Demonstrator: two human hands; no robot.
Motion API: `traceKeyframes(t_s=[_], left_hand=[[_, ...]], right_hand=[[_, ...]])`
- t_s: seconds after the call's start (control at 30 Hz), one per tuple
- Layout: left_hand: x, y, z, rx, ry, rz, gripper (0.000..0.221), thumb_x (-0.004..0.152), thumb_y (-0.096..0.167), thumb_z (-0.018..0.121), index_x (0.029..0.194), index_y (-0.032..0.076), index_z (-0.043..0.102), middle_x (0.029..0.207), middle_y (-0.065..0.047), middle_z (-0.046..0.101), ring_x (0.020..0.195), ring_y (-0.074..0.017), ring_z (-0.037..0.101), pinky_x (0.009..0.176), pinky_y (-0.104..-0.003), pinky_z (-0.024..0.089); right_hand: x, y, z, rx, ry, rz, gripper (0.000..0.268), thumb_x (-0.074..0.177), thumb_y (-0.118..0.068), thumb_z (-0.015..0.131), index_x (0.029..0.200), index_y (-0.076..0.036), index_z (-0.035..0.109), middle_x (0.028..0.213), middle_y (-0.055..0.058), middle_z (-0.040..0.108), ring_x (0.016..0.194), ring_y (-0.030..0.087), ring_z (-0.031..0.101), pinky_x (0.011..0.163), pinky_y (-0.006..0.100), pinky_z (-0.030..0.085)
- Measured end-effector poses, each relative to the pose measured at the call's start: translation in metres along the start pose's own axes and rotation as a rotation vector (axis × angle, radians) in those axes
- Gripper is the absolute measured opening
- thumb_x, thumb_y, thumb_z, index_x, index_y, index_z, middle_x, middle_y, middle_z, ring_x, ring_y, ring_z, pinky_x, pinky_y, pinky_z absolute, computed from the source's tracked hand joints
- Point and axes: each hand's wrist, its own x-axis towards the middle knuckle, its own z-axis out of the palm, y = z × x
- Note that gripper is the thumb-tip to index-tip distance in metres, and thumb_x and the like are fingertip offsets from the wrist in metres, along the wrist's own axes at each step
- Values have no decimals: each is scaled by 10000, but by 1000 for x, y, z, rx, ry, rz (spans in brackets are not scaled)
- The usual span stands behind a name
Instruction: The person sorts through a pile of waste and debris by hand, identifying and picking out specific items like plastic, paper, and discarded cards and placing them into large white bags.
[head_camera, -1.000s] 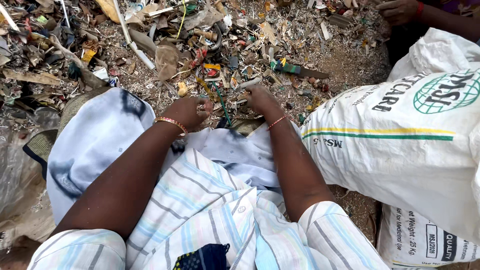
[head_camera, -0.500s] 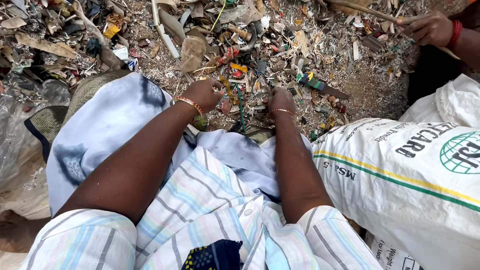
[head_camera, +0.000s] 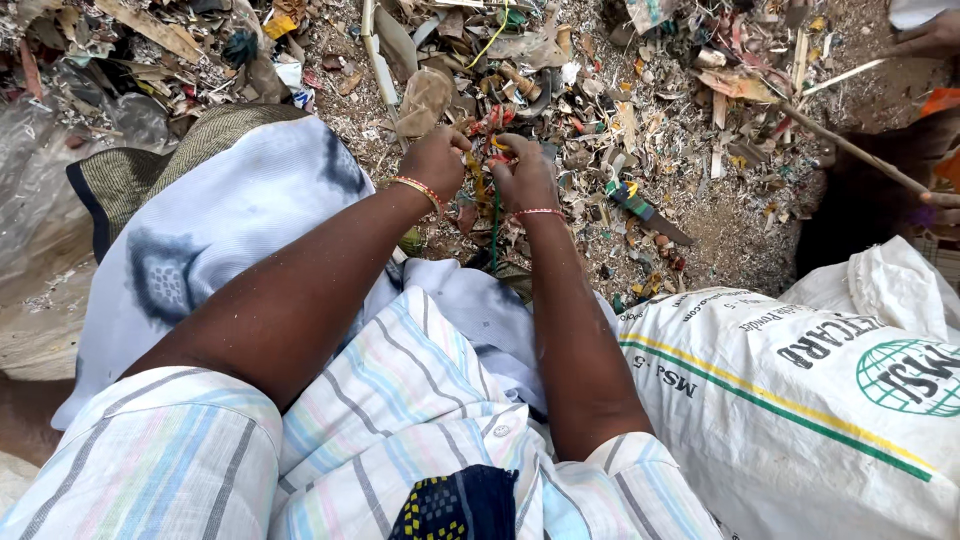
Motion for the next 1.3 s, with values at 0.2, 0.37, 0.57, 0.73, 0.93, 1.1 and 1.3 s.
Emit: traceKeyframes(t_s=[0.2, 0.37, 0.57, 0.73, 0.93, 1.1, 1.3], left_hand=[[7, 5, -8, -106, 75, -171, 219, 943, 165, 589, 1135, 155, 695, 1092, -165, 726, 1040, -335, 698, 911, -441, 530], [6, 16, -12, -122, 22, -187, 270, 919, 186, 621, 1185, 150, 652, 1117, -149, 732, 1055, -317, 711, 932, -427, 532], [9, 12, -3, -110, 4, -174, 329, 885, 154, 611, 1213, 152, 640, 1145, -165, 714, 1088, -340, 679, 960, -439, 510], [9, 10, -2, -56, 0, -198, 368, 886, 140, 604, 1253, 128, 603, 1162, -209, 699, 1103, -374, 671, 969, -465, 503], [6, 10, -8, -141, 12, -239, 446, 867, 82, 635, 1305, 117, 554, 1155, -183, 696, 1051, -324, 711, 896, -435, 559], [-2, 20, -10, -405, -45, -334, 502, 849, 12, 609, 1335, 116, 540, 1134, -136, 687, 877, -251, 767, 634, -385, 639], [-5, 23, -16, -343, -161, -399, 471, 884, 39, 576, 1334, 182, 569, 1088, -109, 703, 716, -220, 726, 582, -364, 604]], right_hand=[[24, -30, 12, -312, -182, 51, 1019, 595, -218, 957, 1484, -236, 459, 1286, 239, 490, 1090, 455, 605, 891, 502, 515], [29, 10, 22, -228, -88, -33, 575, 741, -203, 875, 1283, -210, 681, 1232, 194, 606, 1078, 404, 661, 956, 489, 538], [1, 123, -7, -148, -1, 151, 306, 777, -144, 780, 1083, -140, 763, 994, 121, 762, 897, 268, 735, 891, 417, 577], [-43, 168, -49, -4, 177, 499, 316, 851, -187, 798, 1150, -101, 739, 1083, 194, 790, 960, 302, 765, 930, 435, 619], [-64, 89, -10, -296, 226, 237, 591, 784, -85, 797, 1342, -153, 612, 1497, 231, 390, 1227, 434, 583, 1047, 493, 490], [-74, 19, 44, -428, -12, -582, 365, 913, -199, 694, 1272, -237, 646, 1338, 138, 576, 1192, 370, 616, 993, 492, 511], [-62, 51, 45, -677, -100, -167, 180, 952, -133, 694, 1126, -179, 706, 1184, 105, 684, 1174, 324, 642, 971, 458, 535]])
